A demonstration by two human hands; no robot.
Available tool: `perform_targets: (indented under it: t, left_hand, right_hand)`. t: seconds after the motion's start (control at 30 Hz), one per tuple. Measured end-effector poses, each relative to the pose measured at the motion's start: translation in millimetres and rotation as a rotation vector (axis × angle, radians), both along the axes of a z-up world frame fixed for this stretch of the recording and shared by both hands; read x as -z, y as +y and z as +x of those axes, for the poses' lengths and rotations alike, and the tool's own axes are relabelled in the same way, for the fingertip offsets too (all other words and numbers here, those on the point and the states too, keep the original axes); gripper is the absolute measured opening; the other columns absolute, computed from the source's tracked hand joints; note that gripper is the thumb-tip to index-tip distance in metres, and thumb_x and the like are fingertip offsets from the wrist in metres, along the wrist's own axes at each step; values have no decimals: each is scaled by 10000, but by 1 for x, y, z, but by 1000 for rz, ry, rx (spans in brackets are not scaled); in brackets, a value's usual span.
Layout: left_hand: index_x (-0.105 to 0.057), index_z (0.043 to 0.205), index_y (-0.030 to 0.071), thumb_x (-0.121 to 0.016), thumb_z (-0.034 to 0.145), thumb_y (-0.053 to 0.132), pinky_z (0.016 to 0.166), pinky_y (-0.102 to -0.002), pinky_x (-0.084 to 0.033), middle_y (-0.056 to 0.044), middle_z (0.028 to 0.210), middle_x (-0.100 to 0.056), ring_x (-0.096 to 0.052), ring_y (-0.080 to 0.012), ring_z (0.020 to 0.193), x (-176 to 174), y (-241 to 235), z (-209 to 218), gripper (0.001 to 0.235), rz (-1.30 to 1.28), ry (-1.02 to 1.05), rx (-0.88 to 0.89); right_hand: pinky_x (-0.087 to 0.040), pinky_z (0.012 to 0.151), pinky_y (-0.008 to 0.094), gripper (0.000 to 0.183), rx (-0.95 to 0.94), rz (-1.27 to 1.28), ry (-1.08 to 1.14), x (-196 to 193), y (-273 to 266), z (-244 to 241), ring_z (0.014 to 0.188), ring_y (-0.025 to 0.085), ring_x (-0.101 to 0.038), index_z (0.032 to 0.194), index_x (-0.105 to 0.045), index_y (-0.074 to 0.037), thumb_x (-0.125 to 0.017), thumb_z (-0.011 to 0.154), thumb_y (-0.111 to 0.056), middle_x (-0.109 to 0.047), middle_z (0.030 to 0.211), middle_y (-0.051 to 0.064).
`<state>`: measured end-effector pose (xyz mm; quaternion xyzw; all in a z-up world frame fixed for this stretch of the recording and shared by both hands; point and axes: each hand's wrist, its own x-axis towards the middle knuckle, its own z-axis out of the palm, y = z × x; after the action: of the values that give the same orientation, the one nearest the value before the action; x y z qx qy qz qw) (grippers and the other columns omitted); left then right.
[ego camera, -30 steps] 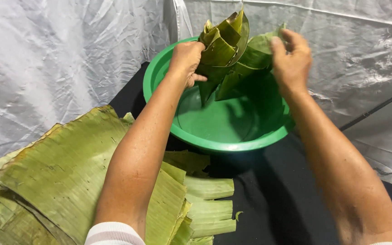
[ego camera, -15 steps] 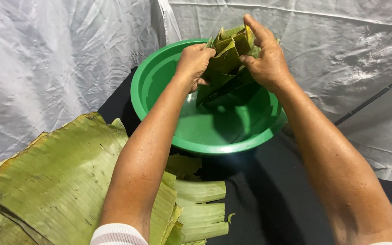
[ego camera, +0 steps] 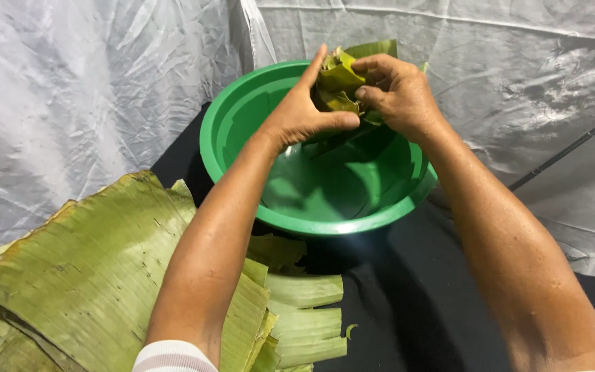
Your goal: Wiping banana leaves with a cloth and folding them into cone shapes for food packaging.
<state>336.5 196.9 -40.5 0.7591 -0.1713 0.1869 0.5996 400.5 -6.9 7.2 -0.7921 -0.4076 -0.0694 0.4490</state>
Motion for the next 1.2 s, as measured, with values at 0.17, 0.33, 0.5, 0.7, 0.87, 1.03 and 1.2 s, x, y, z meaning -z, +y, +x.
perform_targets:
  t: [0.17,0.33,0.5,0.7,0.87,1.03,1.2]
  left_hand:
    - [30,1629,144,-1021,602,283,1275,-504,-260,-247,1663,-246,-303,-422,1515,-1,0,-6,1476,122,54,-18]
    - [142,1611,157,-970,572,107,1165,-401,-466,-210,1688,-300,-480,-375,1459,47,8,30,1522,384,-139,-295]
    - [163,1593,280,-900,640,136,1037,-461,-551,-191,1520,-571,-600,-396,1334,36,7,17,1435,285,97,-317]
    - [-257,1605,150,-893,659,125,1122,-386,-434,-132,1529,-540,-546,-313,1375,28,7,14,1140,292,88,-256]
    - [-261,1607,208,-895,663,165,1096,-396,-452,-123,1474,-509,-549,-326,1321,22,3,17,1138,336,-15,-354]
    - [-385,1551,332,-865,659,151,1130,-448,-406,-259,1633,-307,-384,-372,1486,9,-8,11,1029,372,139,-392]
    - [-586,1280,135,-820,695,146,986,-397,-516,-96,1282,-664,-647,-307,1149,24,-2,33,631,348,-41,-421]
  right_hand:
    - [-563,676,303,379,94,80,7,13,3,7,807,161,-656,1245,-721,-119,-734,890,12,-703,941,80]
    - [-560,758,226,348,50,147,-20,4,6,-12,857,107,-660,1231,-689,-18,-653,897,74,-734,1036,56]
    - [-615,761,271,326,46,334,-261,-13,8,-21,917,173,-653,1204,-663,13,-638,911,153,-682,1224,97]
    - [-627,870,284,331,27,475,-317,-58,-16,-49,1048,211,-654,1286,-566,3,-558,1012,187,-607,1252,142]
    - [-651,942,330,340,11,491,-342,-83,-69,-80,1090,306,-673,1380,-494,28,-503,1077,181,-597,1293,247]
    - [-621,864,238,308,119,489,-174,-81,-121,-94,1010,210,-667,1420,-475,52,-504,1128,143,-589,1297,194]
    - [-648,908,290,220,211,499,-185,-68,-142,-84,1025,229,-653,1388,-479,99,-497,1172,136,-564,1276,203]
